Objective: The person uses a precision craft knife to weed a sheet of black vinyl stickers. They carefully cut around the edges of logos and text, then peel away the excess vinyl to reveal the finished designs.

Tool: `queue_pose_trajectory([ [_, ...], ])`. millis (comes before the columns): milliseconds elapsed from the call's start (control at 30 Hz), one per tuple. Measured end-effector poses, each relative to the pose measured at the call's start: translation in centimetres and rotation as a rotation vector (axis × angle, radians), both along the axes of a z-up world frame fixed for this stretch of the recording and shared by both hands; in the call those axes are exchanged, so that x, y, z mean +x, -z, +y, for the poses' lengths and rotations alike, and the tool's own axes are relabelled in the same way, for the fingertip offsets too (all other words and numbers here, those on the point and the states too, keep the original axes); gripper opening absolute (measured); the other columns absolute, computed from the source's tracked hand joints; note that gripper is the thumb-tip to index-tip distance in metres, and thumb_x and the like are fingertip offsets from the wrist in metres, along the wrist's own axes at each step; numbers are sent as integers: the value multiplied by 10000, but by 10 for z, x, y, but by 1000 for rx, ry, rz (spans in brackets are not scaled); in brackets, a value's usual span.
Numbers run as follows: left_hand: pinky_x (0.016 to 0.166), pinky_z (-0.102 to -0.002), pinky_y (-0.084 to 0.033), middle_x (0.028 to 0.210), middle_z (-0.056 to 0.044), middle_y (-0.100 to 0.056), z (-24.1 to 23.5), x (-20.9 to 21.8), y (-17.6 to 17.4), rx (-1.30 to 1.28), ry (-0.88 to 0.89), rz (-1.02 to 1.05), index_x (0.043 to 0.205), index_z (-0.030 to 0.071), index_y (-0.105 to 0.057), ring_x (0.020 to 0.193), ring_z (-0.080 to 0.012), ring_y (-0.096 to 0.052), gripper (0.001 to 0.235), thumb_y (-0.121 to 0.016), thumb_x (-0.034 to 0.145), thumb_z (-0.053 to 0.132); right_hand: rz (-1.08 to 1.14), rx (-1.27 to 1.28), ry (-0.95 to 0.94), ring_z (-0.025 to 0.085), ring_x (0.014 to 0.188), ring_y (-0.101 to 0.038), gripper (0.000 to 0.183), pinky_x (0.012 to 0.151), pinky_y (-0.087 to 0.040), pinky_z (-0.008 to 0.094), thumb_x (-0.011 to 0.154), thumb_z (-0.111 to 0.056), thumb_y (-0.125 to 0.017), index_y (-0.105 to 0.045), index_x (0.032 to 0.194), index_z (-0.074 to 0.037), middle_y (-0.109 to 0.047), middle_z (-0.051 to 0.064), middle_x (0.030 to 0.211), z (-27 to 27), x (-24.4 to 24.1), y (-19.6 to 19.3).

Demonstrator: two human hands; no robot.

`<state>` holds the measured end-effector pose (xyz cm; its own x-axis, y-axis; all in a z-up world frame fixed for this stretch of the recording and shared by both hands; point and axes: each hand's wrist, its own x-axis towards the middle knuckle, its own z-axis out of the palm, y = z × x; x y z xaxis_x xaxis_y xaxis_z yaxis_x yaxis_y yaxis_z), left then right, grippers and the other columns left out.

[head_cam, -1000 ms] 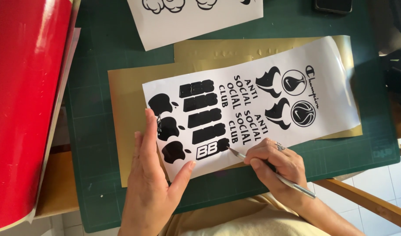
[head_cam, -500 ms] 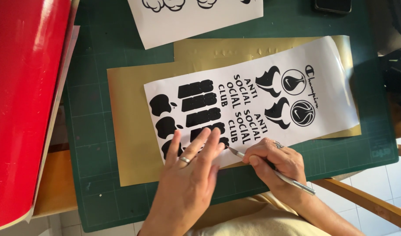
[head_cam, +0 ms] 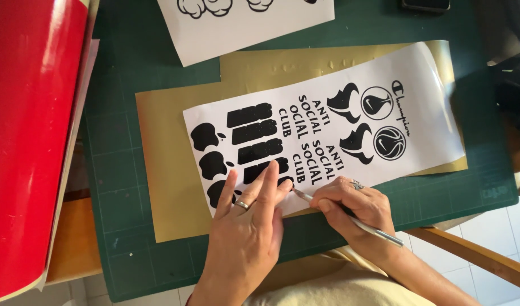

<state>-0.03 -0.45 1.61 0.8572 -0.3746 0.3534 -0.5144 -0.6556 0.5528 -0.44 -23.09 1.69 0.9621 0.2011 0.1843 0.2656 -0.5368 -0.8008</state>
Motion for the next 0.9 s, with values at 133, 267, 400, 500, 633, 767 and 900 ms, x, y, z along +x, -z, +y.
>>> queue_pose_trajectory([
  [133, 1326, -572, -298, 1339, 42, -822, 2, 2, 1, -29, 9, 81, 1667, -5, -227, 1349, -231, -692, 747, -618, 1031, 37, 7, 5, -1, 105, 633, -595, 136, 583, -454, 231, 1044, -189, -636, -753, 991, -146, -735, -35, 828, -2, 0, 2],
  [267, 1314, -577, -311, 1332, 58, -820, 0, 3, 1, -23, -15, 115, 1661, 17, -264, 1198, -225, -722, 769, -659, 1002, 33, 14, -11, 5, 99, 664, -640, 136, 582, -465, 233, 1037, -182, -632, -755, 995, -144, -757, -52, 847, -3, -1, 5],
  [400, 1265, -570, -370, 1215, 55, -843, -9, 7, -1, -5, -87, 54, 1608, 38, -396, 1248, -205, -712, 680, -723, 1012, 60, 3, 5, 15, 96, 699, -698, 141, 606, -496, 222, 1041, -185, -628, -753, 997, -137, -779, -43, 857, -2, -1, 5],
  [500, 1221, -557, -414, 1144, 60, -826, -16, 10, 1, 42, -113, 2, 1584, 66, -463, 1214, -199, -708, 638, -756, 1018, 81, 13, 10, 27, 87, 700, -710, 160, 618, -506, 218, 1045, -206, -623, -760, 988, -146, -787, -48, 853, -3, -2, 8],
  [633, 1207, -482, -452, 1032, 52, -704, -23, 12, 4, 142, -158, -85, 1573, 106, -510, 1102, -164, -686, 524, -690, 1081, 85, 57, -4, 40, 79, 718, -735, 165, 632, -514, 219, 1037, -210, -627, -776, 981, -168, -793, -67, 849, -4, -3, 8],
  [767, 1158, -477, -537, 961, 8, -652, -24, 16, 2, 92, -137, -136, 1560, 42, -505, 1017, -218, -648, 502, -679, 1089, 29, 65, -28, 54, 81, 669, -665, 146, 622, -485, 230, 1027, -212, -640, -778, 983, -194, -778, -84, 840, -6, -4, 12],
  [900, 1108, -434, -528, 936, 31, -698, -24, 17, 3, 87, -147, -130, 1537, 1, -511, 1002, -213, -649, 528, -732, 1060, 41, 61, -24, 67, 83, 630, -628, 132, 603, -470, 231, 1013, -200, -647, -769, 962, -195, -776, -89, 832, -6, -5, 13],
])
